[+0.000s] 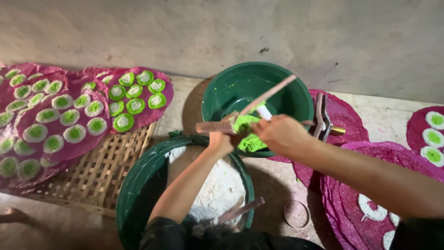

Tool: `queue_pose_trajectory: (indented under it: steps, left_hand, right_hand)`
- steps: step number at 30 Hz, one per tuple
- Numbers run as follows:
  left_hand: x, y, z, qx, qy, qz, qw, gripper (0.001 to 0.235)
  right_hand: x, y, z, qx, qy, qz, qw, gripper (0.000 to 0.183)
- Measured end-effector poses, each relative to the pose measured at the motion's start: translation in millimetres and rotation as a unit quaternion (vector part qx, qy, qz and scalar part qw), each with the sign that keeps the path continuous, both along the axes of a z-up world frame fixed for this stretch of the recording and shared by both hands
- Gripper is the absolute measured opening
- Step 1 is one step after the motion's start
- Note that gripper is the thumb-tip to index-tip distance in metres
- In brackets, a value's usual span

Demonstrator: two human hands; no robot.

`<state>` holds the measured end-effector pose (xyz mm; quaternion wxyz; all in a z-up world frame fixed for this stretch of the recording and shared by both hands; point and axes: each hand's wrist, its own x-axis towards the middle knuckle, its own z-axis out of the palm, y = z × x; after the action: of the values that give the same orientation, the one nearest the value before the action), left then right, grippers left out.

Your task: The person prepares and assembles traditional cakes by gathering white and green dough into a mold, pressing it onto a pink circular base, and arranging the finished items.

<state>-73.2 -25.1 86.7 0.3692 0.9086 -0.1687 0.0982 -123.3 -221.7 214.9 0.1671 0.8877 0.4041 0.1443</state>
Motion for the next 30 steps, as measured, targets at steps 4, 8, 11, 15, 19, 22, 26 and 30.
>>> queue_pose_trajectory:
  steps: [4, 8, 11, 15, 19, 22, 26, 30]
  left_hand:
    - [11, 20, 5, -0.162, 0.059, 0.072, 0.982, 0.036]
    - [23, 7, 7, -0.123, -0.130, 0.083, 0.980, 0.053]
    - [36, -5, 6, -0.034, -0.185, 0.104, 0.977, 0.062]
    - [50, 2, 5, 0.078, -0.151, 0.116, 0.979, 0.062]
    - [48, -3, 8, 0.061, -0.160, 0.091, 0.981, 0.064]
    - [45, -17, 16, 0.097, -0.100, 0.091, 0.986, 0.071]
    - [44, -17, 22, 0.047, -0.021, 0.109, 0.993, 0.093]
    - [43, -1, 17, 0.112, -0.104, 0.118, 0.981, 0.068]
  right_hand:
    - [-12, -44, 11, 0.063, 0.175, -0.277, 0.943, 0.026]
    - [-3, -31, -28, 0.393, 0.137, -0.151, 0.897, 0.034]
    - [-12, -11, -78, 0.539, 0.153, -0.032, 0.828, 0.040]
    - [-20, -24, -107, 0.540, 0.312, -0.178, 0.761, 0.038]
    - [4, -49, -108, 0.568, 0.421, -0.322, 0.630, 0.043]
    - [21, -43, -119, 0.623, 0.282, -0.169, 0.710, 0.034]
    - [7, -22, -142, 0.606, 0.260, -0.130, 0.741, 0.038]
    - [-2, -38, -118, 0.506, 0.364, -0.258, 0.738, 0.038]
